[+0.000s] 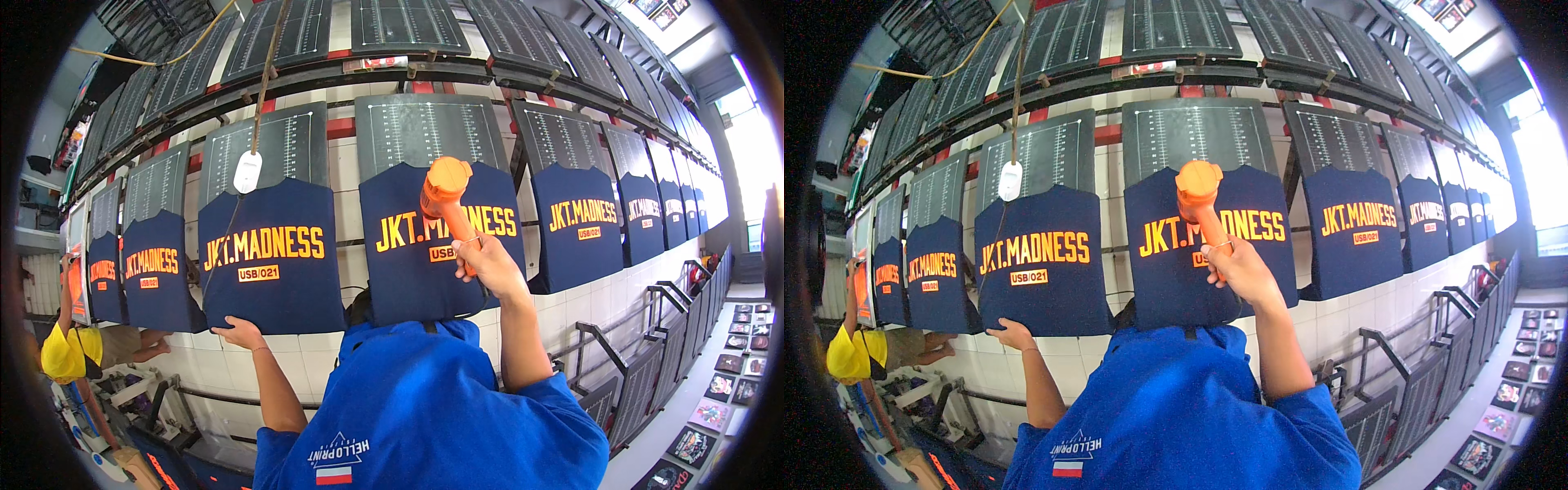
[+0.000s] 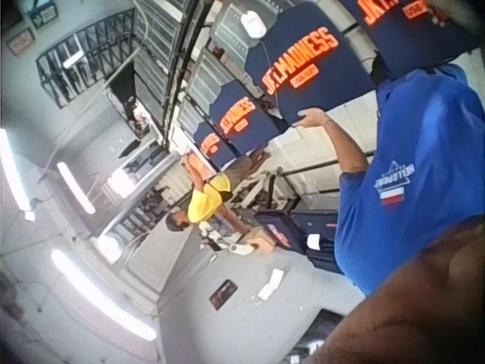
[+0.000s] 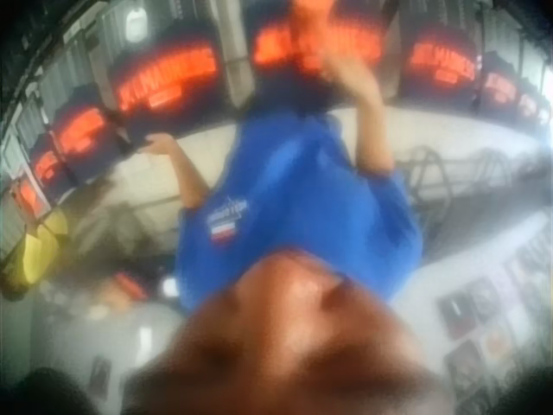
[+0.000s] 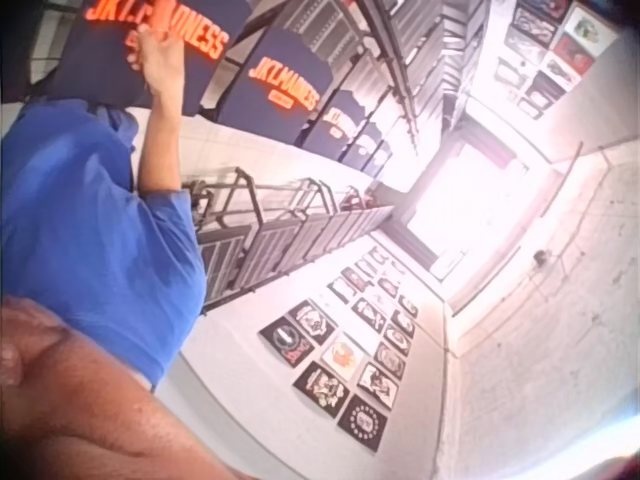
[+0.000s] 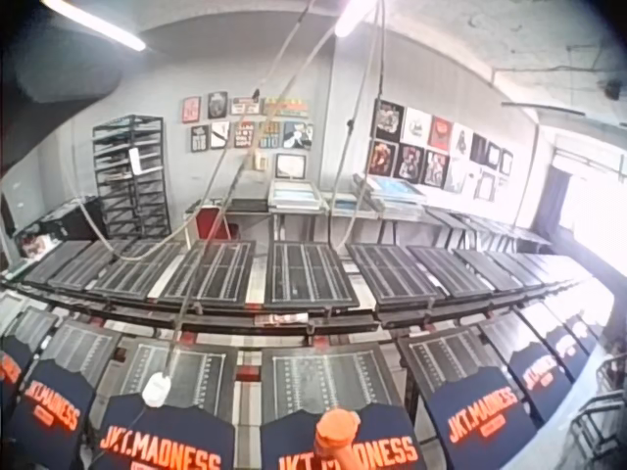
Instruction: The person uses a heat gun to dry ink on t shirts positioned on a rack, moving between shirts and smoothing the fabric by hand.
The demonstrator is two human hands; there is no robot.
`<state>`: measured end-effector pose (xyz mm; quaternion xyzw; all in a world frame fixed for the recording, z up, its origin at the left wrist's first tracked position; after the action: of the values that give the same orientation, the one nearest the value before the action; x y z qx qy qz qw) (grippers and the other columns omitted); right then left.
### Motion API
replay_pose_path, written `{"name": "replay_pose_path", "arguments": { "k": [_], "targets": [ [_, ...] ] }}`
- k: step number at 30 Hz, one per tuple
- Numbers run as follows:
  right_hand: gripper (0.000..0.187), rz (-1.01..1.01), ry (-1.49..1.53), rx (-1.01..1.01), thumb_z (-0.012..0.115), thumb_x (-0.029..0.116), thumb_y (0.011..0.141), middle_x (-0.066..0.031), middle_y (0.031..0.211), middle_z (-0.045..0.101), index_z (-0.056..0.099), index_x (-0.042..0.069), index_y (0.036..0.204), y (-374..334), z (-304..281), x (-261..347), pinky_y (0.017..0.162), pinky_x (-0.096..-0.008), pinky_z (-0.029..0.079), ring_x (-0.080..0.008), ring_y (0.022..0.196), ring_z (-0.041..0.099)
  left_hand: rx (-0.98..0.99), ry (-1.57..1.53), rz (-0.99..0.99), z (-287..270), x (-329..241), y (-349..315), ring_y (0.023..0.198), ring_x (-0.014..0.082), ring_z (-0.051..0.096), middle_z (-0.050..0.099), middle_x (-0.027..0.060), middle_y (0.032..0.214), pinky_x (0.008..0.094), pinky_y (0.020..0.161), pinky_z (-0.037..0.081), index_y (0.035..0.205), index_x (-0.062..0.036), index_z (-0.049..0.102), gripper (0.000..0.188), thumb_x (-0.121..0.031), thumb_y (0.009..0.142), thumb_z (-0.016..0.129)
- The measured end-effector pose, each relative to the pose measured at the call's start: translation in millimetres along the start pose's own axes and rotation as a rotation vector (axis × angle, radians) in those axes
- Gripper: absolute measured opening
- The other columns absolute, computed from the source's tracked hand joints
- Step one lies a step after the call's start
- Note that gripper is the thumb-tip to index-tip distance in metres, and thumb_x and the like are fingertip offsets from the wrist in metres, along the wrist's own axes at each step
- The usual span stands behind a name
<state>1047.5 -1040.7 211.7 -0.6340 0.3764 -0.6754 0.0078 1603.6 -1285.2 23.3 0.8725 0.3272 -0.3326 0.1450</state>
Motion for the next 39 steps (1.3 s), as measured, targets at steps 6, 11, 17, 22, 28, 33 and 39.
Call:
{"name": "replay_pose_path", "arguments": {
  "k": [6,11,17,22,28,33,39],
  "targets": [
    [0.03,0.055,0.024,-0.003,0.063,0.031,0.096,-0.0005,0.074,0.059,0.058,0.001,0.101,-10.9,-1.5,-4.3,0.054,-0.0233,0.05,-0.0095,0.061,0.061,-0.097,0.381,0.079,-8.1,-10.0,6.0,0.138,0.0449,0.034,0.024,0.0268,0.155,0.0572,0.109,0.032,0.154,-0.0067,0.025,0.068,-0.037,0.098,0.049],
    [0.03,0.059,0.018,0.006,0.064,0.031,0.096,-0.0012,0.074,0.059,0.057,0.002,0.099,-21.9,1.8,-6.2,0.054,-0.0232,0.05,-0.0102,0.061,0.062,-0.11,0.399,0.302,-13.0,-26.2,30.7,0.137,0.0438,0.036,0.03,0.0244,0.154,0.0582,0.108,0.035,0.153,-0.0094,0.03,0.067,-0.037,0.097,0.053],
    [0.03,0.092,0.093,-0.038,0.066,0.031,0.095,-0.0013,0.072,0.059,0.057,0.002,0.096,-36.4,5.6,-6.0,0.052,-0.0234,0.05,-0.0097,0.059,0.061,0.077,0.35,0.327,-3.4,-35.1,74.8,0.12,0.0405,0.056,0.058,0.0219,0.131,0.0544,0.098,0.044,0.135,-0.0064,0.055,0.05,-0.041,0.099,0.05],
    [0.028,0.106,0.109,-0.09,0.065,0.029,0.095,-0.0008,0.072,0.058,0.057,0.002,0.095,-42.5,11.0,-9.0,0.052,-0.0234,0.05,-0.0095,0.058,0.061,0.102,0.342,0.369,16.6,-26.5,112.8,0.107,0.0408,0.062,0.066,0.0213,0.117,0.0513,0.088,0.049,0.117,0.0,0.064,0.052,-0.046,0.101,0.046],
    [0.029,0.084,0.109,-0.123,0.064,0.03,0.096,-0.0007,0.07,0.057,0.057,0.002,0.096,-46.6,21.9,-13.3,0.051,-0.0231,0.049,-0.0091,0.057,0.059,0.218,0.385,0.182,19.6,-42.3,108.0,0.107,0.0454,0.062,0.066,0.0281,0.116,0.0507,0.09,0.049,0.114,0.0057,0.064,0.056,-0.045,0.102,0.042],
    [0.028,0.046,0.097,-0.151,0.064,0.029,0.096,-0.0009,0.071,0.058,0.057,0.002,0.097,-46.4,37.7,-18.2,0.052,-0.0231,0.05,-0.0093,0.058,0.06,0.225,0.431,0.249,22.7,-52.6,108.9,0.104,0.0474,0.063,0.068,0.0283,0.109,0.0523,0.089,0.049,0.113,0.0049,0.066,0.053,-0.041,0.103,0.04],
    [0.029,0.049,0.133,-0.151,0.065,0.03,0.095,-0.0016,0.072,0.059,0.057,0.002,0.097,-45.4,46.0,-17.1,0.052,-0.0233,0.05,-0.0093,0.059,0.061,0.225,0.39,0.241,23.2,-53.2,108.8,0.099,0.0481,0.064,0.068,0.028,0.106,0.0544,0.085,0.05,0.108,0.0057,0.068,0.06,-0.045,0.105,0.035]
  ]
}}
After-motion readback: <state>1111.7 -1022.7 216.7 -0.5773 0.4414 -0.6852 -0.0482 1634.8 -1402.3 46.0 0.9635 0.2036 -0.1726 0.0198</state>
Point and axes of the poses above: each hand's wrist, its own y-axis towards the middle knuckle, its own z-axis out of the palm, x = y × z, the point moved 7 cm from there along y, towards the middle knuckle
